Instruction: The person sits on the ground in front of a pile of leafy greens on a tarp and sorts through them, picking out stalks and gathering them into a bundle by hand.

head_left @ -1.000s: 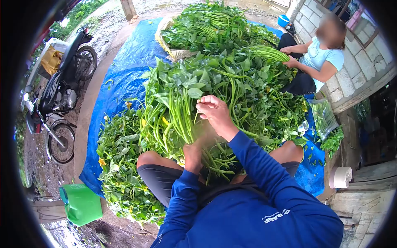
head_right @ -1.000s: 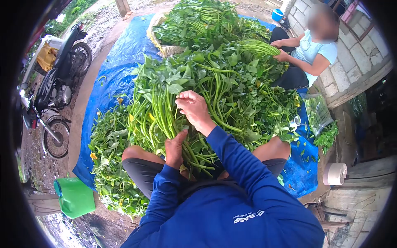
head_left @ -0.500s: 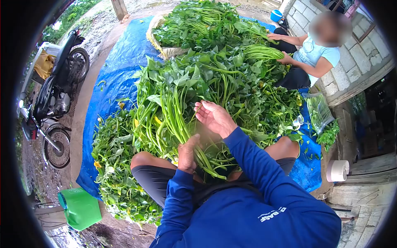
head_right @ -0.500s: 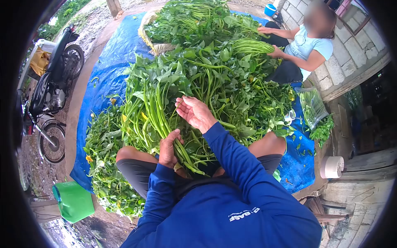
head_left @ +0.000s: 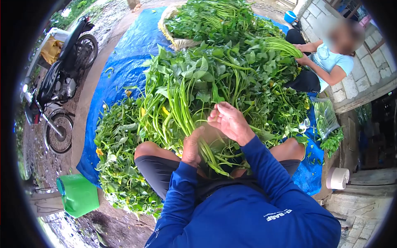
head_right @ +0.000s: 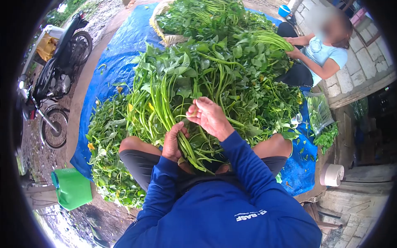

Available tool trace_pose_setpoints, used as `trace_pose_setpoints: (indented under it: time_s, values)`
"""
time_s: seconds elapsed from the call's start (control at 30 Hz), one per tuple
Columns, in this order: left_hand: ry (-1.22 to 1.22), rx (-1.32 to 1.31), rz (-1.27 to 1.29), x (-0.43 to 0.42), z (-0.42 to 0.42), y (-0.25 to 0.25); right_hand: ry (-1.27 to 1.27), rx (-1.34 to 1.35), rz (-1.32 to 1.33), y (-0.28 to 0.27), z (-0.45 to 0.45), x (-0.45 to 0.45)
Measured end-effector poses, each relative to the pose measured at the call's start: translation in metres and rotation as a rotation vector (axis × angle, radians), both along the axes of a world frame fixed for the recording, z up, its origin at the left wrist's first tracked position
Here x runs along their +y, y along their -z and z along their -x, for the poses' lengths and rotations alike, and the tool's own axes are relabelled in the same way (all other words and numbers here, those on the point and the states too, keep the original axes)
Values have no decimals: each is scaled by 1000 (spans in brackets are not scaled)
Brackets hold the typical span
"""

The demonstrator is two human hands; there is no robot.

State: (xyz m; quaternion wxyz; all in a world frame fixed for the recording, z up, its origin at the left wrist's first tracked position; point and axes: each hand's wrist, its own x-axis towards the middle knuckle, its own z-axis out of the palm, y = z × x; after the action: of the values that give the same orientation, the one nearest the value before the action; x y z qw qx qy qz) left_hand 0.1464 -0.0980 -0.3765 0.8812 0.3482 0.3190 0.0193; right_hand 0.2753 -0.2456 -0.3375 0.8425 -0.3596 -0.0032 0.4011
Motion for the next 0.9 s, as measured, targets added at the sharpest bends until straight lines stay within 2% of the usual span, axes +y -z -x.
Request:
trace_pose_setpoints:
  time_s: [0.13, 0.2, 0.23, 0.33, 0.4, 0.5, 0.53, 0.57, 0.6, 0.63, 0.67, 0.7, 0.73, 0.77, 0.83, 0.9]
  values:
    - [13, -43, 171, -3, -2, -19, -186, -79, 329, -2, 17, -9]
    - [17, -65, 257, -5, -2, -22, -332, -181, 476, 0, 19, -8]
    - [0, -70, 270, -1, -1, -18, -431, -340, 606, -5, 21, -8]
    - [-83, -29, 171, 9, -9, -1, -166, -686, 653, -3, 19, -15]
    - [-39, 7, 59, 9, -8, 5, 239, -554, 537, -26, -1, -11]
    - [33, -58, -98, -6, -6, -7, 364, -694, 500, -94, -10, 34]
    - [77, -68, -153, -13, -6, -14, 321, -741, 457, -117, 5, 61]
    - [118, -159, -221, -21, -10, -4, 123, -879, 363, -109, 7, 80]
    - [97, -276, -369, -31, -15, 16, -323, -1043, 352, -113, 12, 99]
    - [-68, -393, -443, -43, -25, 11, -438, -1508, 426, -140, 29, 106]
    - [-49, -382, -456, -41, -24, 8, -382, -1612, 405, -153, 33, 116]
    - [-30, -370, -468, -39, -23, 4, -223, -1448, 388, -159, 28, 119]
    - [168, -236, -420, -21, -12, 1, -70, -1284, 366, -164, 17, 120]
    - [167, -88, -427, -5, -4, -22, 71, -1195, 379, -172, -2, 108]
    - [-6, -3, -346, 23, 13, -60, 346, -1003, 432, -177, -35, 81]
    - [-152, -98, -290, 54, 27, -68, 402, -841, 504, -147, -76, 43]
